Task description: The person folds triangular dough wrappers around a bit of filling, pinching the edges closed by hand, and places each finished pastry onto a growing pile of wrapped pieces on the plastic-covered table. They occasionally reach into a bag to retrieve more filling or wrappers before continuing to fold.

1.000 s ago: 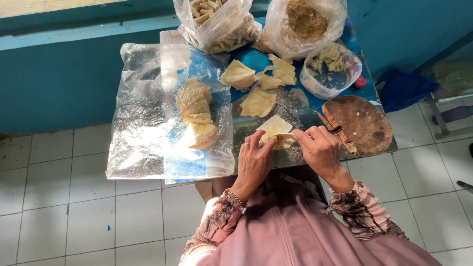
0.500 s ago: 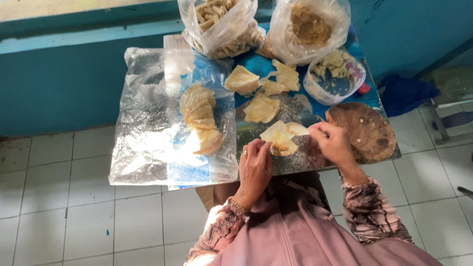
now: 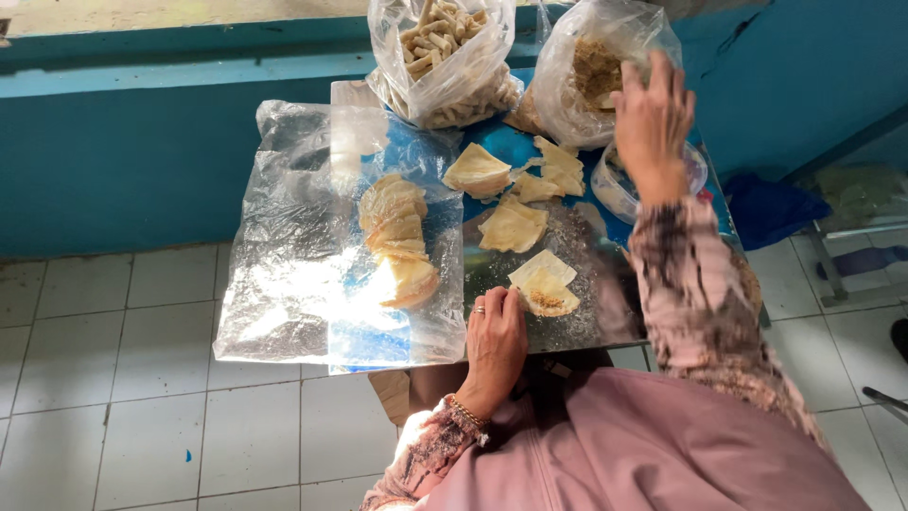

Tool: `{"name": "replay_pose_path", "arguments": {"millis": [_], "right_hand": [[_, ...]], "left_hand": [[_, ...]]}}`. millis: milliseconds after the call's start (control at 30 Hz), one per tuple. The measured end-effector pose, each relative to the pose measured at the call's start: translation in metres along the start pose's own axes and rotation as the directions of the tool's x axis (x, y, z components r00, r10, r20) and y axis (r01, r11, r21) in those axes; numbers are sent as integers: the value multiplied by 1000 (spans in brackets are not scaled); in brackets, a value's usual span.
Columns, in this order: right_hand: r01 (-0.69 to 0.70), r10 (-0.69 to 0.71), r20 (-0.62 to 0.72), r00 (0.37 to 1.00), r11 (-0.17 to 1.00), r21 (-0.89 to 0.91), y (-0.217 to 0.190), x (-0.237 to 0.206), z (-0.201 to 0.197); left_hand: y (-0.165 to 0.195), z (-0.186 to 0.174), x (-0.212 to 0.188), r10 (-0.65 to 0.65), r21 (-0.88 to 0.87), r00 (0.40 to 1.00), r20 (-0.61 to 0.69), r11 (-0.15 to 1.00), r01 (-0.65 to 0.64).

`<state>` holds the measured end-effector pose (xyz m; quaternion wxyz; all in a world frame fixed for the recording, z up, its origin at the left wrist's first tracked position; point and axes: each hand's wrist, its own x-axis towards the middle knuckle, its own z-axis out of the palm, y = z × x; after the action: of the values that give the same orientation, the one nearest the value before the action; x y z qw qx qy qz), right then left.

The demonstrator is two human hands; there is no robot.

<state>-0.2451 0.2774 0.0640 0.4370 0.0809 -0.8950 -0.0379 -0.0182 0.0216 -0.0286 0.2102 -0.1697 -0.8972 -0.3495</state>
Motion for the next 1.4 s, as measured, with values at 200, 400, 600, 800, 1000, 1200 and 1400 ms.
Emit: {"name": "replay_pose_path", "arguments": {"millis": [200, 400, 600, 800, 1000, 1200, 1400], "right_hand": [[-315, 91, 418, 904, 802, 507, -78, -145, -136], [-368, 197, 381, 903, 813, 451, -112, -179, -155], [-500, 215, 505, 836, 679, 538, -111, -183, -142], [-609, 232, 580, 781, 494, 621, -114, -188, -141], [-333, 31, 414, 910, 650, 683, -113, -192, -145], [-124, -138, 327, 935, 735, 666, -108, -188, -127], [-498, -74, 671, 738, 611, 615, -92, -158, -100]], "left_hand": [[1, 1, 4, -58, -34, 998, -11, 998, 57], [2, 1, 11, -62, -77, 998, -7, 995, 61], [4, -3, 17, -38, -146, 999, 8, 989, 39], [0, -11, 17, 150, -205, 986, 70, 970, -133], [-6, -11, 15, 199, -155, 964, 177, 973, -173], [-15, 2, 20, 143, -208, 975, 168, 972, -106], [-14, 16, 31, 1, -198, 987, 161, 980, 31]]}}
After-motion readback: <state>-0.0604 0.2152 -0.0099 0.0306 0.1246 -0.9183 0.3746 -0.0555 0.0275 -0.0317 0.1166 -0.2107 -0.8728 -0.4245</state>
